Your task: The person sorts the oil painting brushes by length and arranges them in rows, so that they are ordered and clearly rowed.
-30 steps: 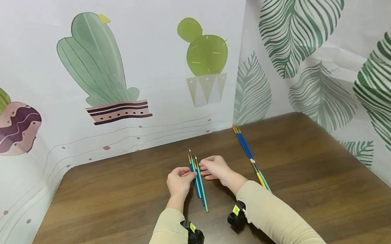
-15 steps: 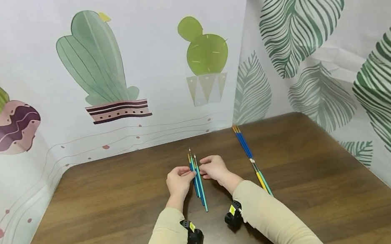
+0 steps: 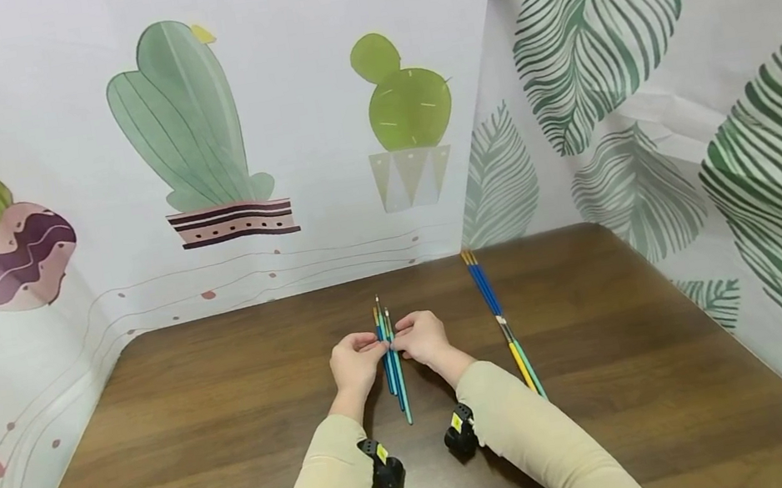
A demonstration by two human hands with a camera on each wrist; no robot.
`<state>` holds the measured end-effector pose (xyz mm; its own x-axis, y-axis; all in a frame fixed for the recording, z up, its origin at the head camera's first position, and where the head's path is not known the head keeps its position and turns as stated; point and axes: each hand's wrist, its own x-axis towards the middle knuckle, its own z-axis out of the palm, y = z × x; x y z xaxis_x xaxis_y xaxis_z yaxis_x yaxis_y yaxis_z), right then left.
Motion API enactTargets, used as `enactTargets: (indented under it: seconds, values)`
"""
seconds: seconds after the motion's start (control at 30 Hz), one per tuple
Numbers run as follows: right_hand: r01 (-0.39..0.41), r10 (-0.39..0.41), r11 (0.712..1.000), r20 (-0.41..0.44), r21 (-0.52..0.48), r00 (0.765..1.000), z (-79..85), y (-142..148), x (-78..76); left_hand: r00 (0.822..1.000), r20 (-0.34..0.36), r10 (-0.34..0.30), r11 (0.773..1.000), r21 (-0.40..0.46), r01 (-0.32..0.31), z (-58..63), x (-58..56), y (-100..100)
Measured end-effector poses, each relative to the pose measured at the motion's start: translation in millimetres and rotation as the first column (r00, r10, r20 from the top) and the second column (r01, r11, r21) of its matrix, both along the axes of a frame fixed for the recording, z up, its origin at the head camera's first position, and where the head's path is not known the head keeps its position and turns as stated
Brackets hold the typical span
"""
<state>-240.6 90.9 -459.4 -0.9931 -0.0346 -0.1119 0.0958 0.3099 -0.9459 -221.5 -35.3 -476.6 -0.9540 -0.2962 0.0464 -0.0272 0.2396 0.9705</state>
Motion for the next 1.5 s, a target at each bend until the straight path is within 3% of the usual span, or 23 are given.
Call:
enactTargets:
  seconds: [0.33, 0.73, 0.83, 1.07, 1.27, 1.5]
  values:
    - [0.051, -0.05, 0.987, -0.009, 0.154, 0.999, 5.0, -8.0, -2.0, 1.0, 0.003, 0.007, 1.0, 0.016, -0.007, -1.0, -0.3, -1.2]
    - [0.094, -0.093, 0.976, -0.011, 0.199, 0.996, 8.5, -10.3, -3.1, 1.0, -0.021, 0.008, 1.0, 0.003, -0.008, -1.4, 0.4, 0.0]
    - [0.091, -0.092, 0.98, -0.003, 0.178, 0.996, 9.0, -10.1, -2.9, 1.0, -0.021, 0.01, 1.0, -0.003, -0.01, -1.6, 0.2, 0.3]
    - [0.087, -0.088, 0.996, 0.056, 0.03, 0.995, 8.0, -6.3, -2.8, 1.0, -0.005, 0.007, 1.0, 0.008, -0.007, -0.2, 0.9, 0.9]
    - [0.098, -0.09, 0.992, 0.103, -0.076, 0.991, 5.7, -2.3, -4.0, 1.0, -0.01, -0.001, 1.0, 0.014, 0.001, -0.9, 0.2, 0.6]
    - [0.089, -0.075, 0.987, 0.111, -0.13, 0.991, 3.2, 6.1, -6.3, 1.0, -0.013, 0.003, 1.0, 0.003, -0.003, -1.8, 0.3, -0.5]
